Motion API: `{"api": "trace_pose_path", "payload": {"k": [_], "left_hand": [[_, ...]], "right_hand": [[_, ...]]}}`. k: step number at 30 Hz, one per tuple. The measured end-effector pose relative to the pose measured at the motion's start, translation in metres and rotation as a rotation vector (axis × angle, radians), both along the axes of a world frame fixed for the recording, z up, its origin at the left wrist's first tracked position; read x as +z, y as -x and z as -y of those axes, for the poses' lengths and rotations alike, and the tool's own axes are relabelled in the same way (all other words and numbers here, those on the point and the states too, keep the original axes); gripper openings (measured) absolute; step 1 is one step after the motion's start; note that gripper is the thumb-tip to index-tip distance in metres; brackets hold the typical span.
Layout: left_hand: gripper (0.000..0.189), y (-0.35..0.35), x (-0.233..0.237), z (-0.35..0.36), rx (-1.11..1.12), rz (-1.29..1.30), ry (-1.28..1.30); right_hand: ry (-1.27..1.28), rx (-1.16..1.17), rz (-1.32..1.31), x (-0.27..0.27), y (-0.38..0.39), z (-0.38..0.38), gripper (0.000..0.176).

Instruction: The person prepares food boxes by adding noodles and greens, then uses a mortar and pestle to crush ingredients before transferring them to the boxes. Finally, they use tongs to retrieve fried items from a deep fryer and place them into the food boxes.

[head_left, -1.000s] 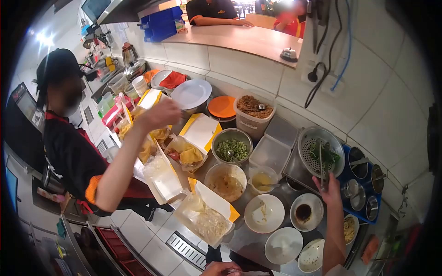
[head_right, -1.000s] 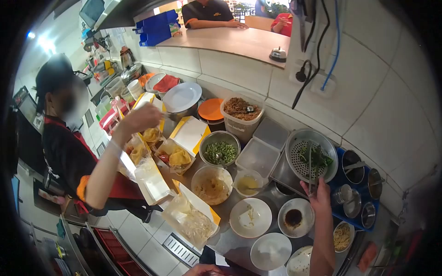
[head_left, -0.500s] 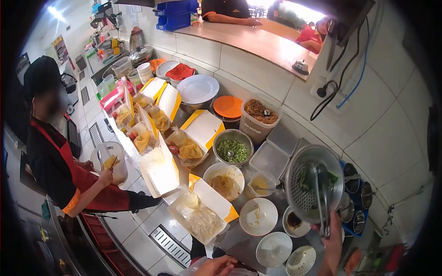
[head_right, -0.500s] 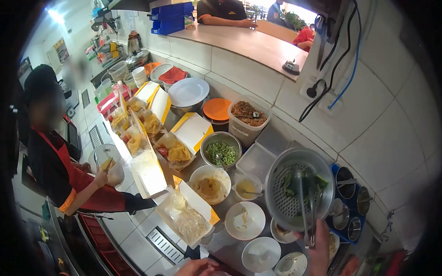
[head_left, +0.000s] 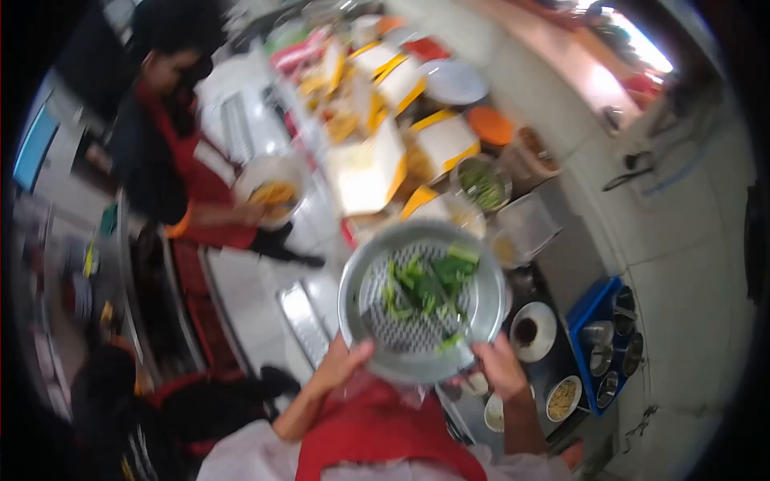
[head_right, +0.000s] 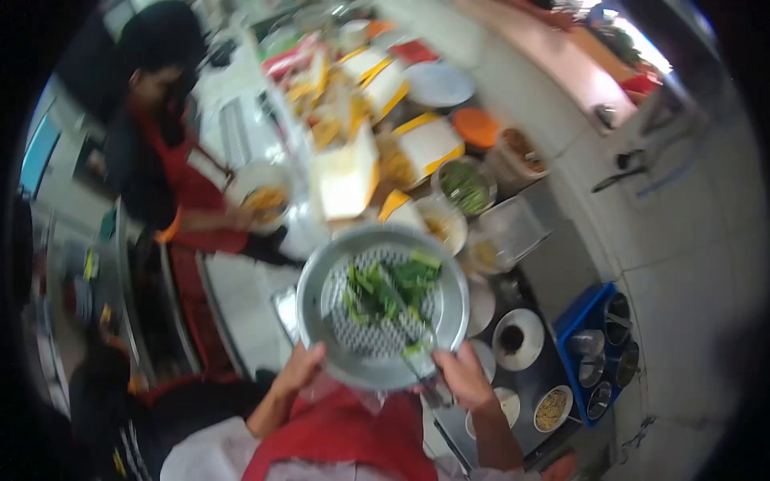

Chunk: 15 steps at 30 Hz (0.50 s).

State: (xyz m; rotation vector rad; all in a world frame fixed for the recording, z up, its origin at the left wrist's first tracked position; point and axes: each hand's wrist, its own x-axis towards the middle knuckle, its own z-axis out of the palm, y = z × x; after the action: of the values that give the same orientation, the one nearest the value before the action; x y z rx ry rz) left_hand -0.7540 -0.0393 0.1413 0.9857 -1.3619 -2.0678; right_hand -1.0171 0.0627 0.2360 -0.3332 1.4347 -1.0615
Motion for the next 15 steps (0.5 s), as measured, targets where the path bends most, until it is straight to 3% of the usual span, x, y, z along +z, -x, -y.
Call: {"api": "trace_pose_path", "payload": {"k": [2,5,8,10,11,12,15], "left_hand": [[0.061,-0.008,0.027,-0.004,0.198,-0.036,-0.173],[0.057,-0.035,0.004,-0.019,0.438,-0.118,-0.236],[0.052,-0.071,-0.048,-0.036,0.653,-0.148,-0.324],[0.051,-0.064,-0.073,-0.045,0.757,-0.059,-0.278],[0.05,-0.065,-0.071,-0.048,0.807,-0.087,-0.283],[0.049,-0.057,-0.066,-0.048,0.856,-0.105,-0.285],[0.048,-0.049,-0.076,-0.053,0.939,-0.067,-0.234]], "right_hand": [[0.071,0.12,0.081,-0.007,-0.014,0.021,0.037],[0.049,0.247,0.068,-0.028,-0.039,0.044,0.051],[0.192,0.377,-0.322,-0.009,-0.076,0.052,0.076],[0.303,0.613,-0.656,0.004,-0.067,0.059,0.089],[0.374,0.722,-0.842,0.009,-0.076,0.061,0.096],[0.491,0.787,-0.858,0.007,-0.077,0.066,0.1],[0.463,1.129,-1.073,-0.018,-0.083,0.085,0.09]]}}
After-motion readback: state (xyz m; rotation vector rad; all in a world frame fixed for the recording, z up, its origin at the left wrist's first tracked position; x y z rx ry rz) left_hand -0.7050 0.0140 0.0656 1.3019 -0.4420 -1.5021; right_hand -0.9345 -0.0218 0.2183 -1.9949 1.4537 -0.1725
